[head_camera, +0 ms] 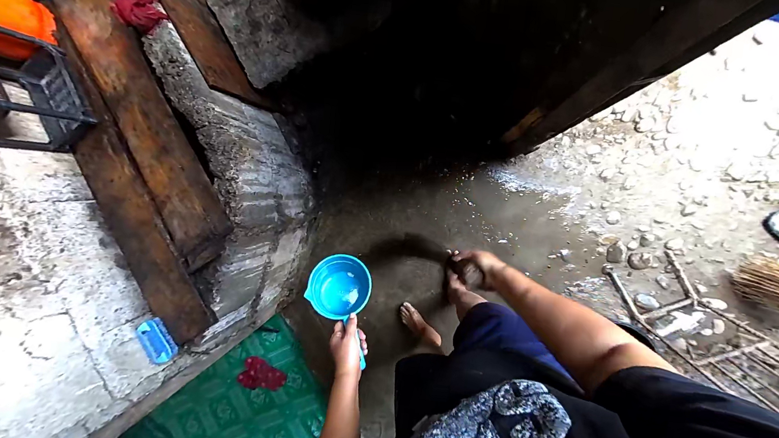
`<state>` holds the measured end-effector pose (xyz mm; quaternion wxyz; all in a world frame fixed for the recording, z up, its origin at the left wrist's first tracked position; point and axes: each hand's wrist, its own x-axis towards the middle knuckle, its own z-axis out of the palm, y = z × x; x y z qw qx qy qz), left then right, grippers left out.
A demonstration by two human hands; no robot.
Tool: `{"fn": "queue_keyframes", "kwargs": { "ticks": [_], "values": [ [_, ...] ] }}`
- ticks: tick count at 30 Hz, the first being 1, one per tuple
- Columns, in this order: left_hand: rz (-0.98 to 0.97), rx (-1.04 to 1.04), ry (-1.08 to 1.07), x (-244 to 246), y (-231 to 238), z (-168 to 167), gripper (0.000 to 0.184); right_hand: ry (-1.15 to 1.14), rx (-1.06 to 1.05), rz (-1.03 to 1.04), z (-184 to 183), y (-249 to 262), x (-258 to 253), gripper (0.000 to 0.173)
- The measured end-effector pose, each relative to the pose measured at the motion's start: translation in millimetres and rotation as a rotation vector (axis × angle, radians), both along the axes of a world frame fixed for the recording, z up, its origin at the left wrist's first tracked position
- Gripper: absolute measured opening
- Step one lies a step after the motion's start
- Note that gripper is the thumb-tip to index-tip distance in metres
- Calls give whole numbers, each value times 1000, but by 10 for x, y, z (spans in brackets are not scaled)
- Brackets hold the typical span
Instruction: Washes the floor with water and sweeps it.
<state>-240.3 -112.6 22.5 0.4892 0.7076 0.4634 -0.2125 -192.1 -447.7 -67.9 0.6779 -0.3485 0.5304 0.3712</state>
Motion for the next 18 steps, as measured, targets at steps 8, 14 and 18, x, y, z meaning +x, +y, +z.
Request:
{"fn": "queue_keyframes", "kwargs": {
  "ticks": [8, 14, 18],
  "values": [
    [-17, 6, -36, -144, 354, 31, 27, -66, -436, 98, 299, -566, -148, 40],
    [-139, -23, 1, -198, 614, 16, 27, -98, 54, -94, 505, 455, -774, 26],
    [-319, -30, 18, -150, 844, 63, 28, -25, -52, -222, 165, 662, -816, 35]
  ]
}}
